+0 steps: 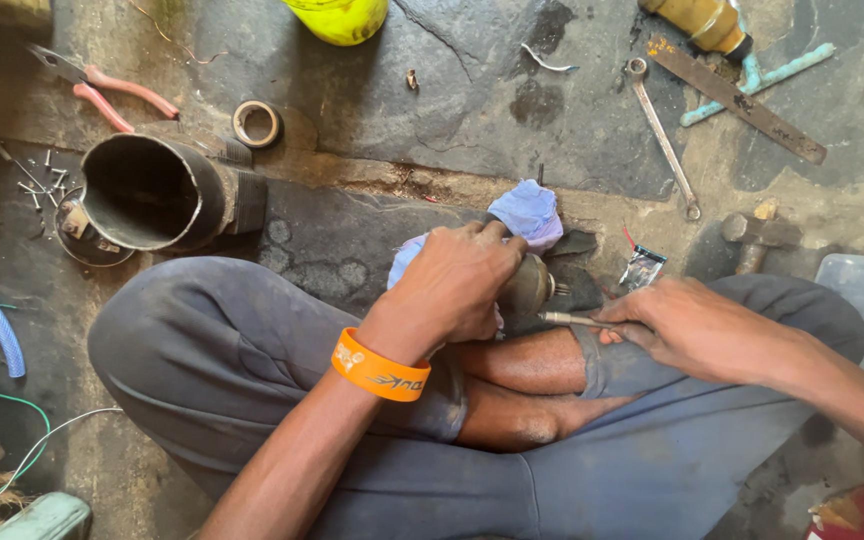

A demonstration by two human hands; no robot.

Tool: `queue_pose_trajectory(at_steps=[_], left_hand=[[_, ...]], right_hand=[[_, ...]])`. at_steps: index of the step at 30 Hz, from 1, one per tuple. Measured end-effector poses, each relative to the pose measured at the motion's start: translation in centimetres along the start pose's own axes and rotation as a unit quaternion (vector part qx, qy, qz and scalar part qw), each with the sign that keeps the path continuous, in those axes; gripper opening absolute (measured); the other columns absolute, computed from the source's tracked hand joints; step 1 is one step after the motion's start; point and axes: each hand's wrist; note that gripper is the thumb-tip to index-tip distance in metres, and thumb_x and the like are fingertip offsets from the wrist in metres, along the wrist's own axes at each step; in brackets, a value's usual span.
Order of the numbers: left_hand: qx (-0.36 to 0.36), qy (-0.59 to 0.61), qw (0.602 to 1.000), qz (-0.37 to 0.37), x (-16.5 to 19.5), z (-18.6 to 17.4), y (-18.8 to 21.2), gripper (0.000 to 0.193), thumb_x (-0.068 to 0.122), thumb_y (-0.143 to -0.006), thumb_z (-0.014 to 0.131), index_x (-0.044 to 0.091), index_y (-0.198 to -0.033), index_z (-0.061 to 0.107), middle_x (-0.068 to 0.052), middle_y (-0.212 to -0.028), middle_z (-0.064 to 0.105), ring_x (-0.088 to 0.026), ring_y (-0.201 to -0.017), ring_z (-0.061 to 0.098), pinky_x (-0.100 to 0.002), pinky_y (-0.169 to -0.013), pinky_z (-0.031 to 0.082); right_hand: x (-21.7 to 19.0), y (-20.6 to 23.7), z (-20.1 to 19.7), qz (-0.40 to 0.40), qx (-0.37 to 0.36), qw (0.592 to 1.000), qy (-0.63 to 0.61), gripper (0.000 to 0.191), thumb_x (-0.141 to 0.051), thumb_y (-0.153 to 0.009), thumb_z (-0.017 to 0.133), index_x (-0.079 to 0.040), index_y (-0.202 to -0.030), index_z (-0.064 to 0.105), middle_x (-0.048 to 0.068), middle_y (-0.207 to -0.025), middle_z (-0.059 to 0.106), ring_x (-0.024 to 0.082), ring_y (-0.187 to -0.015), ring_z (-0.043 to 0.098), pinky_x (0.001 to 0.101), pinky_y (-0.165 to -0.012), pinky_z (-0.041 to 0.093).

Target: The person sits on the workshop floor and works on a starter motor held in their lap over a cloth. They unscrew the solenoid terminal by hand, use pliers and a screwdriver to remove components, wipe the housing and parts with a rag, and fit the armature into the housing.

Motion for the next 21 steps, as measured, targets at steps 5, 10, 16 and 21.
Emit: queue_pose_trajectory(at_steps=[5,10,16,21], left_hand=[[-0.006,-0.010,1.000,-0.005,-0.1,-0.3,0.1,0.052,0.010,-0.054,0.080,0.003,-0.104,0.066,-0.017,-0.102,0.067,-0.037,-0.097,0.067,-0.048,-0.075,0.056],[-0.022,-0.007,1.000,-0.005,0.1,-0.3,0.2,0.055,0.010,-0.054,0.079,0.003,-0.107,0.066,-0.017,-0.102,0.067,-0.037,-0.097,0.066,-0.048,-0.075,0.056],[-0.033,-0.008,0.999,-0.005,0.1,-0.3,0.1,0.058,0.011,-0.054,0.080,0.003,-0.110,0.066,-0.017,-0.101,0.067,-0.037,-0.097,0.066,-0.048,-0.075,0.055],[-0.030,0.009,1.000,-0.005,0.0,-0.4,0.1,0.058,0.012,-0.053,0.081,0.003,-0.109,0.067,-0.018,-0.102,0.067,-0.039,-0.097,0.066,-0.049,-0.076,0.055]], right_hand=[[-0.2,0.0,-0.1,-0.027,0.019,0.999,0.003,0.031,-0.022,-0.086,0.071,-0.015,-0.116,0.076,0.007,-0.100,0.080,0.029,-0.101,0.073,0.0414,-0.084,0.057],[-0.3,-0.2,-0.1,-0.026,0.012,1.000,0.005,0.029,-0.024,-0.086,0.073,-0.016,-0.114,0.078,0.010,-0.094,0.079,0.031,-0.097,0.073,0.0435,-0.082,0.056],[-0.8,0.1,1.1,0.018,0.042,0.998,0.045,0.028,-0.027,-0.087,0.075,-0.019,-0.114,0.078,0.015,-0.093,0.076,0.033,-0.092,0.074,0.0415,-0.081,0.058],[-1.2,-0.4,1.4,-0.078,0.097,0.992,0.019,0.027,-0.023,-0.081,0.077,-0.005,-0.100,0.068,0.016,-0.093,0.072,0.035,-0.088,0.071,0.0446,-0.076,0.056]])
Point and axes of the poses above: each hand's wrist, its own y-axis away from the middle knuckle, its own z-axis out of the palm, x = y × z
